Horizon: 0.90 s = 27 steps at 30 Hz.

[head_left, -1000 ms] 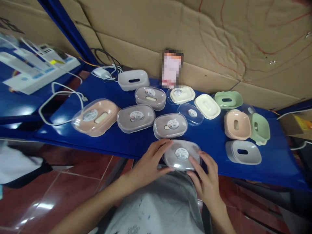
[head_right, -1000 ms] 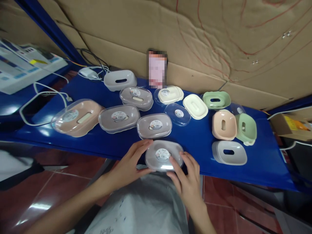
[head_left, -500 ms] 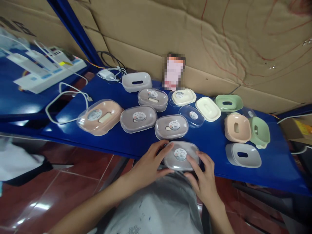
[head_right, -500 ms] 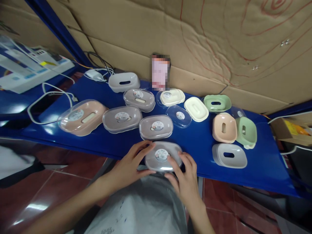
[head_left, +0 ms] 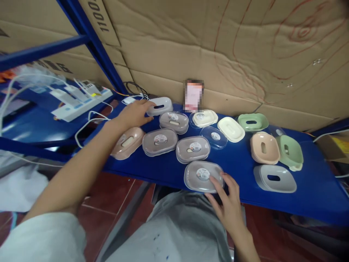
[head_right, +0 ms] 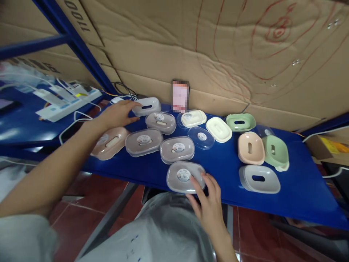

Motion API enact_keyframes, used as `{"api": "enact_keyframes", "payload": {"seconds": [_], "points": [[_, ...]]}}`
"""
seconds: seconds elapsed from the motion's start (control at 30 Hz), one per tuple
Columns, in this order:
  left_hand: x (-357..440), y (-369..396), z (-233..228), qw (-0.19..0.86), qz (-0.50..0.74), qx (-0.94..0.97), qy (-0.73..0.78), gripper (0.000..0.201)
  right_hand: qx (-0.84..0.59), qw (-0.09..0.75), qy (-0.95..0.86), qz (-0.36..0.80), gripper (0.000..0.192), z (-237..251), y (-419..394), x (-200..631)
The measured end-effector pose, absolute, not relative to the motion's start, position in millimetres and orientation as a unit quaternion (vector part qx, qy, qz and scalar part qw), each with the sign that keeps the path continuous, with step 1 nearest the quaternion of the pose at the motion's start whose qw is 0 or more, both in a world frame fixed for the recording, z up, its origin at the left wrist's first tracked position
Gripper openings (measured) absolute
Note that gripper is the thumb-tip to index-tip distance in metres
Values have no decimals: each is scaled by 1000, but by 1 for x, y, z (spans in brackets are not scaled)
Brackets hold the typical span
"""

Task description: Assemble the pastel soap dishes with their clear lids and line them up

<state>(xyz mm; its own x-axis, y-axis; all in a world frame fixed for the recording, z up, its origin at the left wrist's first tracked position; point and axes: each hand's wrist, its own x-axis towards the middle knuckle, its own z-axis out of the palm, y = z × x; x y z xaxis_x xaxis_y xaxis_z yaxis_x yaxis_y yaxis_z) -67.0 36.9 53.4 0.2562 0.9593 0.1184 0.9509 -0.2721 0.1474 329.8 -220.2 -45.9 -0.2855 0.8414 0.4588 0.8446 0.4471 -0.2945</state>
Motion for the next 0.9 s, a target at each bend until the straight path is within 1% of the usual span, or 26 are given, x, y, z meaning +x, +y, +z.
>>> {"api": "enact_keyframes", "payload": {"seconds": [0.1,0.2,0.33,0.43,0.6,0.67,0.73,0.83,0.9], "points": [[-71,75,44,27,63,794,604,36,-528,282,-801,5,59,-47,-221,325],[-71,75,45,16,74,796,601,31,-517,279,-809,7,58,-44,-216,318],[-70,32,58,-10,119,795,595,40,-509,269,-817,12,56,-36,-204,302],[-67,-15,57,-36,165,789,591,44,-507,271,-818,10,53,-31,-194,290],[-58,-90,20,-85,309,779,539,27,-506,275,-818,6,49,-29,-179,273],[-52,-112,3,-104,366,774,506,30,-513,271,-814,2,49,-29,-174,264],[-44,-130,-10,-109,403,768,486,40,-524,266,-809,0,49,-28,-170,256],[-24,-153,-18,-103,433,768,460,51,-509,253,-823,22,52,-24,-159,259],[-8,-169,-19,-92,443,788,418,51,-499,260,-826,42,54,-20,-145,276]]}}
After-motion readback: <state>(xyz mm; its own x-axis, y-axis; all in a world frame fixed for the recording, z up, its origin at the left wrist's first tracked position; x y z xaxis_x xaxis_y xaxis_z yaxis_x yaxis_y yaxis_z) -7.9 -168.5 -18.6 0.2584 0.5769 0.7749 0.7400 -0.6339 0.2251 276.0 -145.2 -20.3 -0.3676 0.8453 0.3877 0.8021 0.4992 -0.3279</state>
